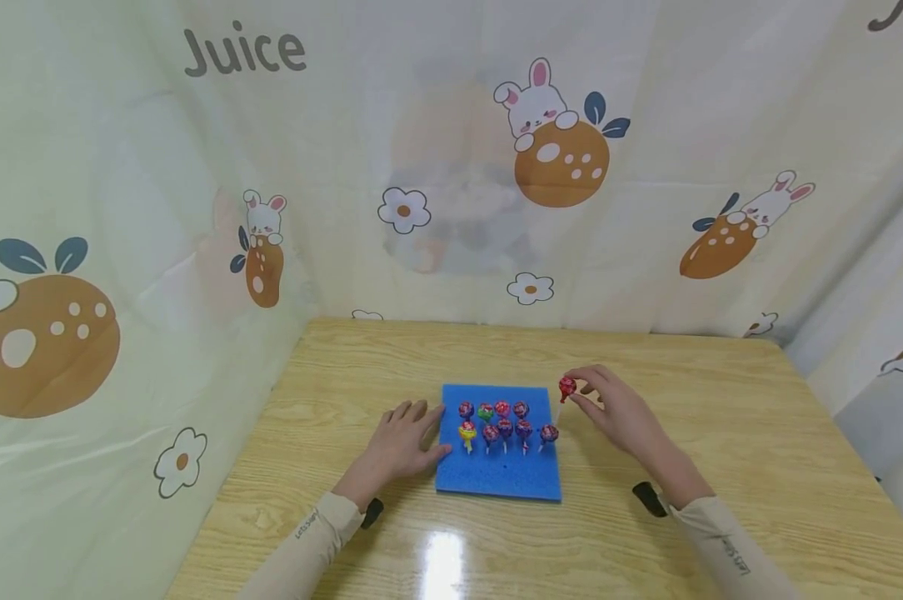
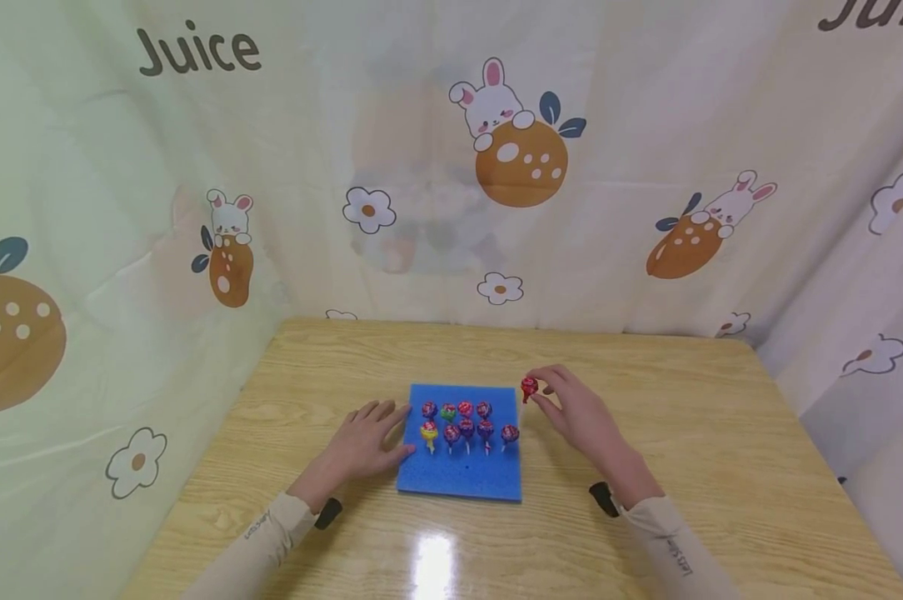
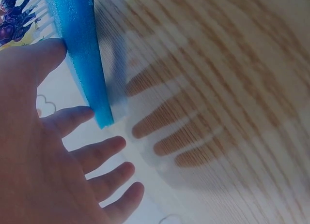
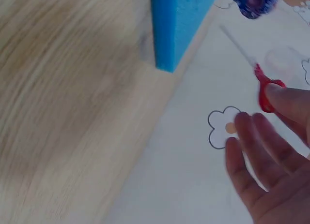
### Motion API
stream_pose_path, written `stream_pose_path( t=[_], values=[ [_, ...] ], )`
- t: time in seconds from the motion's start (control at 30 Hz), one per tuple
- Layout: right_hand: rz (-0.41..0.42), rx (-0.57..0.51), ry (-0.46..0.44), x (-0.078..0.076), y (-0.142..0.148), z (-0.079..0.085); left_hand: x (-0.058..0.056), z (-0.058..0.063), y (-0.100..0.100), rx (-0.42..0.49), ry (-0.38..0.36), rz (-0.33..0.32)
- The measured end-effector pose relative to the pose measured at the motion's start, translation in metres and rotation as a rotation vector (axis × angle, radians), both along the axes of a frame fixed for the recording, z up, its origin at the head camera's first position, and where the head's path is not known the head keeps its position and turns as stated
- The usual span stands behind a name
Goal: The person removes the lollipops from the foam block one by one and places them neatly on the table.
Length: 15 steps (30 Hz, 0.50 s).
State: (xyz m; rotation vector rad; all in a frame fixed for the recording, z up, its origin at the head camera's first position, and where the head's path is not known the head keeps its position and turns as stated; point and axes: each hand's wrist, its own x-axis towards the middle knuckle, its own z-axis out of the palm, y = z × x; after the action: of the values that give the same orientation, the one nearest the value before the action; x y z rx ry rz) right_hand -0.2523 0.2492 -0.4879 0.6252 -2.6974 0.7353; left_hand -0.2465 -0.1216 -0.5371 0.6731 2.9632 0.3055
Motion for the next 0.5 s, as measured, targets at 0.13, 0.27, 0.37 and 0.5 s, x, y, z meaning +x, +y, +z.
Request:
stream_pose_path(
  t=[0.13, 0.27, 0.37, 0.5],
  values=[
    [0.011, -0.026, -0.12, -0.002, 0.007, 0.003, 0.0, 0.001, 0.0, -0.002, 0.008, -0.002],
    [0.052, -0.049, -0.172, -0.003, 0.014, 0.004, 0.0, 0.001, 0.0, -0.001, 0.008, -0.004],
    [0.09, -0.056, -0.217, -0.004, 0.018, 0.005, 0.0, 0.001, 0.0, -0.002, 0.006, -0.005],
    [0.132, -0.043, -0.323, -0.007, 0.022, 0.004, 0.001, 0.001, 0.0, -0.004, 0.001, -0.006]
  ],
)
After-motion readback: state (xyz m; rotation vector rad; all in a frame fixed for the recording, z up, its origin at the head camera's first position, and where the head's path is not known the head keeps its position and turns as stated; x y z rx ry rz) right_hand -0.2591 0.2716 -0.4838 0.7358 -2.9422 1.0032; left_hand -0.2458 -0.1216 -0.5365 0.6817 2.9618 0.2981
